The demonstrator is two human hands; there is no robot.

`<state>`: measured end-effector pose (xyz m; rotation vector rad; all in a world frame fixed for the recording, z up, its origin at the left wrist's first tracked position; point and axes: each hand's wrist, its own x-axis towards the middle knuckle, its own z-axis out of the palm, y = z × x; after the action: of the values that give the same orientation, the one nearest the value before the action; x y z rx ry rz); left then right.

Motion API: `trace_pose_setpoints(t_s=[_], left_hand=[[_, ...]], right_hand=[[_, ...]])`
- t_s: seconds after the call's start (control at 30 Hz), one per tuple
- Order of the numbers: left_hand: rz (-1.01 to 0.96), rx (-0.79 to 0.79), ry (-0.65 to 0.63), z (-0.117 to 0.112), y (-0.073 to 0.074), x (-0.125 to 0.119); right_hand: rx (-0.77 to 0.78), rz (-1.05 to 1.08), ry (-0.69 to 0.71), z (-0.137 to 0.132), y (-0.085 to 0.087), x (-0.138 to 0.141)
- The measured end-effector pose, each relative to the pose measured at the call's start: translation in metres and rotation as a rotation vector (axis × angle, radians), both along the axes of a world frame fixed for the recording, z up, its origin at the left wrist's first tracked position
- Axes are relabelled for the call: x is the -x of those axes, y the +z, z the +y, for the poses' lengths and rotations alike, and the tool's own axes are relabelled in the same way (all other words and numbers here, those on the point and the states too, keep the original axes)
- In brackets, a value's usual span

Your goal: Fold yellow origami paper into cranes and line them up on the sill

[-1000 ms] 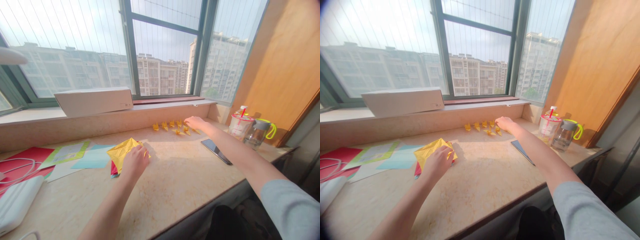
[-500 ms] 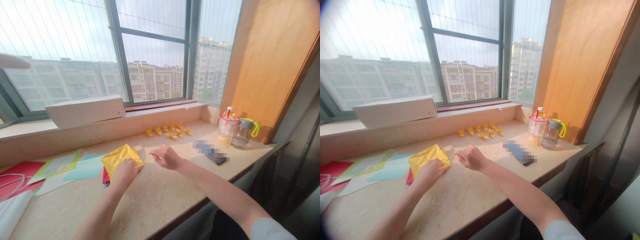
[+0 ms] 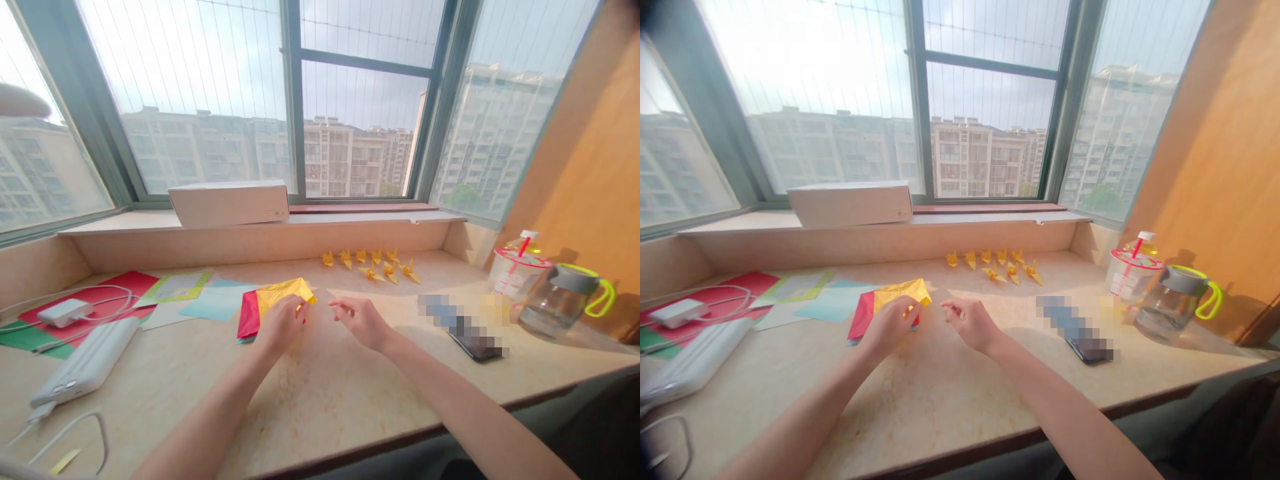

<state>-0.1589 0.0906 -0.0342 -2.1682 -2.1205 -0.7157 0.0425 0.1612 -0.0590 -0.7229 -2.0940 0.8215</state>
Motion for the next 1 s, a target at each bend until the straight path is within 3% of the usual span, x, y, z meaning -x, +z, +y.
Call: trace_pose_setpoints(t_s=[0.1, 0.2, 0.27, 0.37, 0.5, 0.77, 0.9, 1.0], left_hand=[[-0.080, -0.192, -0.219, -0.007, 0.001, -0.012], [-0.072, -0.261, -0.506, -0.016, 0.000, -0.025], [-0.009, -0.250, -0.654, -0.020, -0.001, -0.032], [0.040, -0.224, -0.739, -0.023, -0.003, -0.038], [-0.024, -0.269, -0.576, -0.017, -0.007, -0.033], [-0.345, -0.484, 0.080, 0.002, -0.010, -0.008], [-0.705, -0.302, 0.040, 0.011, -0.013, 0.009], [-0.724, -0.261, 0.107, 0.014, -0.010, 0.021]], right_hand=[[0.379, 0.079, 0.032, -0.003, 0.003, 0.003], [0.703, 0.176, 0.079, -0.004, 0.007, 0.000], [0.769, 0.220, 0.125, -0.002, 0.008, -0.003], [0.722, 0.260, 0.148, 0.002, 0.009, -0.008], [0.662, 0.316, 0.074, 0.007, 0.007, -0.011], [0.652, 0.363, 0.058, 0.010, 0.006, -0.011], [0.672, 0.312, 0.190, 0.007, 0.007, -0.011], [0.656, 0.261, 0.180, 0.009, 0.005, -0.012]])
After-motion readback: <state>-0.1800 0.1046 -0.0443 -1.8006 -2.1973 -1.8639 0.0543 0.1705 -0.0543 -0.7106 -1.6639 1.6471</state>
